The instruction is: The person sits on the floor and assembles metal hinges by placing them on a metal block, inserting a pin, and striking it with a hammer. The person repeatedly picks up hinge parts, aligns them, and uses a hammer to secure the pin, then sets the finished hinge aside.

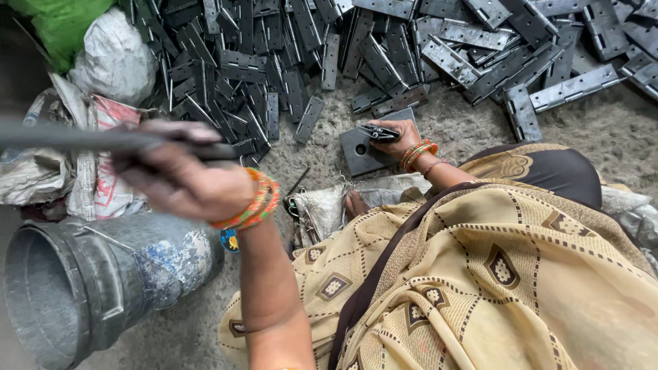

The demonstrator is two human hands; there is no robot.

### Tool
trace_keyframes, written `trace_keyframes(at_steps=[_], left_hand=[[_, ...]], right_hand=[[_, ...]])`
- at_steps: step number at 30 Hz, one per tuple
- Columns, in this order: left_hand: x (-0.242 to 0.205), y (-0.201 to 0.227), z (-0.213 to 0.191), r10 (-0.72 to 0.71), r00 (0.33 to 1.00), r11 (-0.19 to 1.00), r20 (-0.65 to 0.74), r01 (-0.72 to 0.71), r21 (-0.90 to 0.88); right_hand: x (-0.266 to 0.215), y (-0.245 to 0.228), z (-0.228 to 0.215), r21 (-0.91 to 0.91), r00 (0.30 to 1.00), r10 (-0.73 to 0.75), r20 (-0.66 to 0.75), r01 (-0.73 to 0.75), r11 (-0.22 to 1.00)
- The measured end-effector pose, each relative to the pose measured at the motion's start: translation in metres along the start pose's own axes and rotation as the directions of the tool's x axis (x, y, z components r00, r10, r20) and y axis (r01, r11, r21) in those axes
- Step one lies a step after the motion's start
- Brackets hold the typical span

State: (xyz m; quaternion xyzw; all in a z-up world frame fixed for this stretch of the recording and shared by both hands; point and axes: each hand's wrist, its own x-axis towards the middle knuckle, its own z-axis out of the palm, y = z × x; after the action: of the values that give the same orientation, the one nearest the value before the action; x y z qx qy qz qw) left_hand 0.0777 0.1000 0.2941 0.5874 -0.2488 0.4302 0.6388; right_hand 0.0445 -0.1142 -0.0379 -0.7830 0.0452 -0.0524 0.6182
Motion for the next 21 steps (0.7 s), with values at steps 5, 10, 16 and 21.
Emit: trace_keyframes(at_steps=[5, 10, 16, 21], left_hand=[[0.029, 0.037, -0.011, 0.252, 0.956, 0.947, -0.15, -0.275, -0.164], [-0.171, -0.028, -0.005, -0.161, 0.882, 0.963, 0.442, 0.042, 0.267], [-0.242, -0.06, -0.029, -0.615, 0.502, 0.734, 0.608, 0.083, 0.674], [-0.12, -0.012, 0.001, -0.474, 0.746, 0.871, 0.469, 0.316, 0.377]], right_hand=[[-0.005, 0.0, 0.007, 0.058, 1.0, -0.012, 0.003, 0.012, 0.998], [-0.004, 0.006, 0.004, 0.124, 0.994, -0.094, -0.049, 0.099, 0.987], [-0.006, 0.007, 0.006, 0.041, 0.999, -0.032, -0.042, 0.033, 0.999], [-0.01, 0.008, 0.009, 0.052, 0.994, -0.11, -0.024, 0.112, 0.992]])
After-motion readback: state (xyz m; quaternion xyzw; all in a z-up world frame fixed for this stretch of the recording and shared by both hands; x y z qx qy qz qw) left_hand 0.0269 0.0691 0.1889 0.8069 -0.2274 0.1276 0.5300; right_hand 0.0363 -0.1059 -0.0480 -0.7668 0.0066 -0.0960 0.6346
